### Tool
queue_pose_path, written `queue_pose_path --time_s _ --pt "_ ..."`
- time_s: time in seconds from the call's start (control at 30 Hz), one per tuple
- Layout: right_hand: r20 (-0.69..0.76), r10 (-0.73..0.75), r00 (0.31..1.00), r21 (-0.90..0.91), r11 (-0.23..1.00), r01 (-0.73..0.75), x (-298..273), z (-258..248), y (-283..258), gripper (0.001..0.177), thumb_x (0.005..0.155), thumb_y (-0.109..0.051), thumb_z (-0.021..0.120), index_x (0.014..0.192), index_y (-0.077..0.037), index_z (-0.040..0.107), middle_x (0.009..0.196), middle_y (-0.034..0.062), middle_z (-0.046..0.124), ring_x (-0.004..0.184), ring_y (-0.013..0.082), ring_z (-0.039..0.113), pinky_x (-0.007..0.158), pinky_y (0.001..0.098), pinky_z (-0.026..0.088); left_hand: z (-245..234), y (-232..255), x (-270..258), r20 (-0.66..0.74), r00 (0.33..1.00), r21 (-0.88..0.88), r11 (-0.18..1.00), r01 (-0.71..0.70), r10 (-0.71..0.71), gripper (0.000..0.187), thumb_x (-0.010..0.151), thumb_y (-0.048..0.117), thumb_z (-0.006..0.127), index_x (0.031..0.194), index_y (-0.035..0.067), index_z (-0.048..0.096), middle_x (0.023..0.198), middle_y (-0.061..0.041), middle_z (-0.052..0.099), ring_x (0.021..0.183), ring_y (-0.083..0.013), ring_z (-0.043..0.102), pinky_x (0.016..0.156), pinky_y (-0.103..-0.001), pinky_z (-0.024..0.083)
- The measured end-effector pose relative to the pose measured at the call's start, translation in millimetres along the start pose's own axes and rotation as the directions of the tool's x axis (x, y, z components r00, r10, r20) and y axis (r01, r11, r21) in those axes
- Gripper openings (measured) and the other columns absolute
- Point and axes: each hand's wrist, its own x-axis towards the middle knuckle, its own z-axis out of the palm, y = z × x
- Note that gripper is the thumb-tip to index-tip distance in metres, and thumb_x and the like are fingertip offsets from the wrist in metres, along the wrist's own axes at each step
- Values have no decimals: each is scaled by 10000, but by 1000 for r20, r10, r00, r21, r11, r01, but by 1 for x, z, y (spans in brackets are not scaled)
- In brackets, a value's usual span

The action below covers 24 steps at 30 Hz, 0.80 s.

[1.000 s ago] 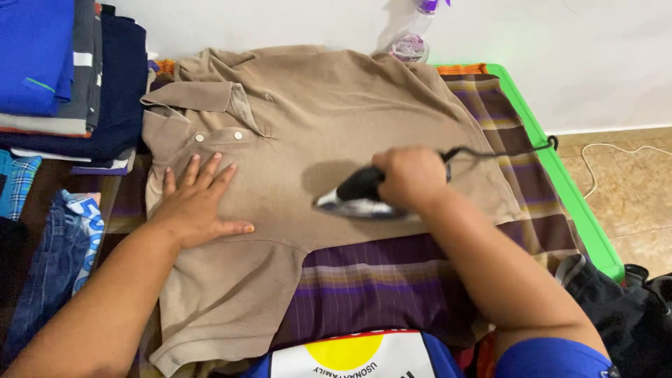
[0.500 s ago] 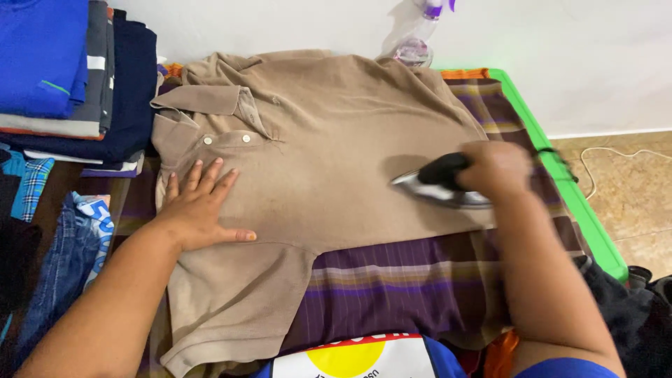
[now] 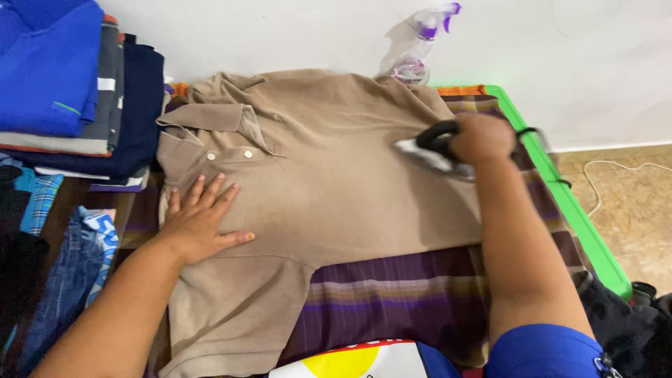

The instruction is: Iron a brown polo shirt on a table.

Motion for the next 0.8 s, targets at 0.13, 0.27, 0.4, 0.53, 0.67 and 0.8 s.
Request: queue_pose_path --time_s 0.13,0.27,0.4,0.53,0.67,0.8 --pt "-52 205 977 107 974 -199 13 2 22 282 848 -302 690 1104 -240 788 1081 116 763 998 366 717 793 504 570 -1 -2 1 24 1000 -32 999 -12 13 1132 743 872 562 1613 293 127 1708 -23 -49 1560 -285 -93 1201 -603 -36" --pt "-5 -28 1000 98 995 29 -9 -19 -40 316 762 -279 716 1071 -279 783 1027 109 763 969 349 724 827 482 569 -3 -1 2 20 999 -31 999 -25 26 1118 756 863 559 1617 301 118 1706 -26 -31 1565 -300 -85 1207 -602 -44" --pt "32 -334 942 145 934 326 -51 -39 -125 232 737 -251 702 965 -231 738 934 90 741 897 348 717 784 500 565 6 -11 3 33 999 -31 999 -38 39 1069 787 822 560 1620 296 144 1717 -20 -13 1567 -289 -52 1208 -599 -26" --pt "-136 -548 825 152 812 564 -71 -37 -161 224 721 -217 689 938 -184 736 929 86 748 913 345 714 793 496 560 10 -27 6 -63 995 -94 992 -83 77 983 816 768 564 1598 291 208 1708 6 60 1568 -259 3 1234 -510 15" --pt "-27 -294 955 119 948 295 -37 -32 -135 232 784 -231 688 1002 -208 763 999 108 753 933 352 725 795 504 568 5 -29 1 -41 997 -106 992 -68 64 958 841 748 555 1604 273 222 1712 -4 80 1574 -261 24 1247 -470 37" --pt "-7 -3 1000 86 996 3 2 -10 -52 308 818 -267 681 1108 -262 785 1070 122 773 998 350 734 833 497 572 6 -32 0 -28 996 -114 989 -92 89 956 853 745 543 1610 271 202 1709 -19 51 1565 -269 -2 1239 -483 21"
